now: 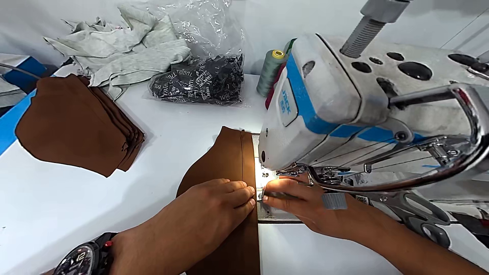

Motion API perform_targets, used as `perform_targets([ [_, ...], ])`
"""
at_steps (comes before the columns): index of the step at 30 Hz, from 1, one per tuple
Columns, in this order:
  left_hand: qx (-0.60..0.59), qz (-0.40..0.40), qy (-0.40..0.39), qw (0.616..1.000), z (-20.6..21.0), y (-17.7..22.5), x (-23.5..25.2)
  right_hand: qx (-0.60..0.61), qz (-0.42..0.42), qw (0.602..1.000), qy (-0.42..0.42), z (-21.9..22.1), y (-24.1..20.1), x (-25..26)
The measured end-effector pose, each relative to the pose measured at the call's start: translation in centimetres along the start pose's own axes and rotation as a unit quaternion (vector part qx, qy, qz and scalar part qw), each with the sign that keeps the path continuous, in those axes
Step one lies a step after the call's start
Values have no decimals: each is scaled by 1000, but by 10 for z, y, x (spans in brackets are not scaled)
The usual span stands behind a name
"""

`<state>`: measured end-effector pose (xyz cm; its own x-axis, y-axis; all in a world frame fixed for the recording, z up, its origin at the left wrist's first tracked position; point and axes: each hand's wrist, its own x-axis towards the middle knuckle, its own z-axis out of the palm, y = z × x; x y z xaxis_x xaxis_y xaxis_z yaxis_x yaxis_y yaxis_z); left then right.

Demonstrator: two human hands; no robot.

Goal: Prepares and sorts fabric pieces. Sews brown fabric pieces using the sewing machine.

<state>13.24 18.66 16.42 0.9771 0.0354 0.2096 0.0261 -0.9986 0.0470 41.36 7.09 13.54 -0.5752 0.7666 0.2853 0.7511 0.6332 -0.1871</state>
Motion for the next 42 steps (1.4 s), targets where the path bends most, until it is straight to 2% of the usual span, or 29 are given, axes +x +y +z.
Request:
perform_targets([
  [27, -20, -4, -2, 1000, 0, -4, -3, 0, -2, 1000, 22, 10, -4, 7],
  [36, -36, -2, -15, 999, -1, -4, -2, -6, 19, 1000, 16, 15, -4, 9],
  [42, -34, 7, -24, 999, -3, -6, -3, -4, 32, 999, -15, 11, -3, 8],
])
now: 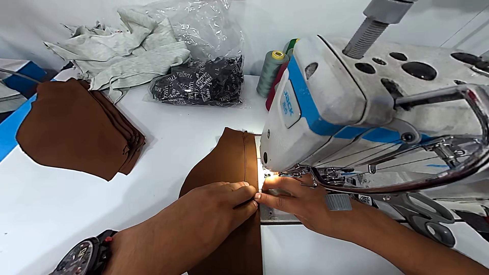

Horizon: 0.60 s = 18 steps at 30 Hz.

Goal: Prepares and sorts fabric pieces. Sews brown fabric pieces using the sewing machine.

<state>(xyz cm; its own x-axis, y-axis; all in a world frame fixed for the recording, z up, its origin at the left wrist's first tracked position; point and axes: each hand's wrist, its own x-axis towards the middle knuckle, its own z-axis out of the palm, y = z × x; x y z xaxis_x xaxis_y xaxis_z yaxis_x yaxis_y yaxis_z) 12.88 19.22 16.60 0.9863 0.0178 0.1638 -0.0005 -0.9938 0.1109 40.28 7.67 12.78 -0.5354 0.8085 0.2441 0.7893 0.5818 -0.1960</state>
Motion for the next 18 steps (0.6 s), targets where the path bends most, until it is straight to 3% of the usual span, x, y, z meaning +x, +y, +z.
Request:
perform_targets([
  [18, 1, 1, -11, 1000, -1, 2, 0, -30, -32, 998, 51, -1, -15, 1],
])
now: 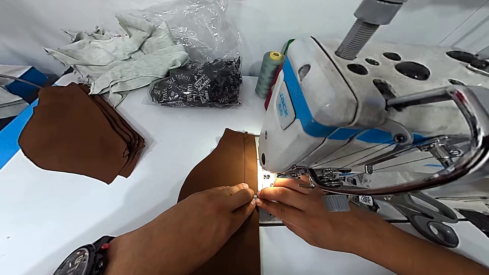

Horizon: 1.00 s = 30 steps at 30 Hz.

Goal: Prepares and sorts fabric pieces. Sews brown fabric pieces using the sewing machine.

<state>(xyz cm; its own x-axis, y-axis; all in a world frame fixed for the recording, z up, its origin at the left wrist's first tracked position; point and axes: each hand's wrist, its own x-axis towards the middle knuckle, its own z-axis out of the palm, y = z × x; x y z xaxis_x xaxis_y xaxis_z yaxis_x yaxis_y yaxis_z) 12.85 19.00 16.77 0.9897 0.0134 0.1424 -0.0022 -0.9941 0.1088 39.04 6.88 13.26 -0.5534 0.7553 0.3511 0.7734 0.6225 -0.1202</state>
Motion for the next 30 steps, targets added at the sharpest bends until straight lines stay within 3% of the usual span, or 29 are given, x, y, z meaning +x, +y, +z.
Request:
perform_targets([
  [10, 24, 23, -1, 999, -1, -3, -4, -48, 11, 999, 5, 6, -9, 0],
  [16, 8, 27, 58, 998, 17, -7, -16, -42, 15, 999, 11, 5, -10, 1],
  [24, 25, 10, 79, 997, 24, -14, -14, -41, 19, 999, 7, 4, -5, -1],
  [30, 31, 4, 79, 996, 25, -36, 5, -55, 73, 996, -6, -13, 11, -20],
])
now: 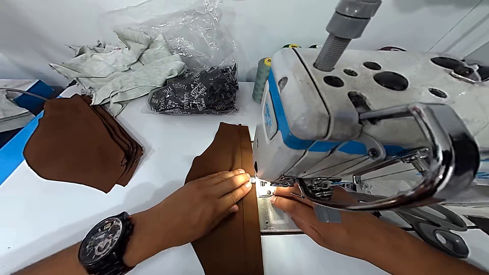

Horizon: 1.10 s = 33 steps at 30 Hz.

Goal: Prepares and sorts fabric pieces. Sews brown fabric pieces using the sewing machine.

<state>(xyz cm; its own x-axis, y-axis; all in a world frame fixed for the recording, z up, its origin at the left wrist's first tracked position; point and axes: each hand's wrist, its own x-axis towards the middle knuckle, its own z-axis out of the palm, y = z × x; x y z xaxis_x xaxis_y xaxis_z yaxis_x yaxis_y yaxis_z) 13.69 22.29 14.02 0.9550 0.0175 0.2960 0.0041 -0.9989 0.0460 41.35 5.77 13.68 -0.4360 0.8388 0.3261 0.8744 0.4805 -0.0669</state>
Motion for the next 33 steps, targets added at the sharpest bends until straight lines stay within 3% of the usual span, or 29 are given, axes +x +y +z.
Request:
perform_targets([
  [10, -2, 1, 5, 1000, 7, 19, 17, -6, 34, 999, 9, 0, 5, 2],
  [14, 4, -2, 26, 1000, 12, 25, 18, 52, 51, 993, -88, -14, -3, 15],
  [23, -26, -16, 2, 1000, 13, 24, 20, 43, 78, 988, -124, -16, -3, 18],
  [33, -25, -13, 14, 1000, 14, 25, 19, 66, 70, 989, -112, -13, 1, 14],
])
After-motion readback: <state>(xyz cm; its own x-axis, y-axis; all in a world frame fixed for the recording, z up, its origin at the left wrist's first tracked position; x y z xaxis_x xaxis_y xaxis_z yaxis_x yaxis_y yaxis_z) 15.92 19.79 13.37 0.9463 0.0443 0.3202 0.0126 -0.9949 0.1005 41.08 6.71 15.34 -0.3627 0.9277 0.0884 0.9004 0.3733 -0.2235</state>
